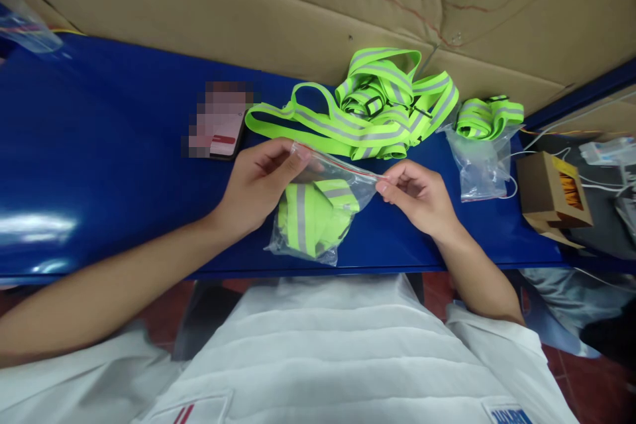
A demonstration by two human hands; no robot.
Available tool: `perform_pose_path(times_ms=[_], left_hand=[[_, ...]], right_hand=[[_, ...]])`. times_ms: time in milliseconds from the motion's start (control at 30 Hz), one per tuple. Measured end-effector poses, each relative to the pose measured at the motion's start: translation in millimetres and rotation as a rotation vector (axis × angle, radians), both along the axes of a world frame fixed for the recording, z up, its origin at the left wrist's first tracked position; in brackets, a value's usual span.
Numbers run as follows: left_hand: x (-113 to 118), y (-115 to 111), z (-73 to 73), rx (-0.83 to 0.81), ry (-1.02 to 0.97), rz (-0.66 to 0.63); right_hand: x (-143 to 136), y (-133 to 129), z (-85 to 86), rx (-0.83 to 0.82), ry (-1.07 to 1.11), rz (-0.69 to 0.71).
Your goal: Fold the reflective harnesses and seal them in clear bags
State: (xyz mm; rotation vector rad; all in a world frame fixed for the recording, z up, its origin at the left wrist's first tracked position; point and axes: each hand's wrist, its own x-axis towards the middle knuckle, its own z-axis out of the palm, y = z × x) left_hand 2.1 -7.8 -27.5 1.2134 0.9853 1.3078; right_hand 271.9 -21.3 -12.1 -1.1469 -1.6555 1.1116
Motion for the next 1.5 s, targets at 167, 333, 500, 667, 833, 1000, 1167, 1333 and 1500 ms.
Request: perform_pose_path(times_ms=[167, 333, 500, 667, 833, 1000, 1167, 1333, 1500], left_hand=[[0, 1, -3.6, 0.013, -0.049, -0.011], [0, 0, -5.3, 0.011, -0.020, -0.044], [3, -1, -4.6, -0.025, -0.041, -0.073], [6, -2, -3.6, -0.047, -0.059, -0.075], [7, -4, -4.2, -0.057, -0.030, -0.109], [8, -4, -6.8, -0.047, -0.005, -0.117], [8, -3, -9.1, -0.041, 0.018, -0.110], [8, -4, -9.4, -0.041, 0.027, -0.131], [9, -5, -9.1, -0.028, 0.032, -0.144]], right_hand=[[-1, 1, 0.3, 0.069, -0.039, 0.021], [-4, 2, -6.9, 0.040, -0.031, 0.075], [-4, 4, -10.2, 0.075, -0.044, 0.105], [-6, 3, -10.2, 0.029, -0.032, 0.112], [-8, 2, -12.1, 0.033, -0.071, 0.099], [-6, 1, -10.2, 0.037, -0.093, 0.121], [-5, 1, -6.4, 0.052, -0.136, 0.148], [-7, 1, -7.6, 0.047, -0.150, 0.143], [-8, -1, -10.4, 0.069, -0.145, 0.089]])
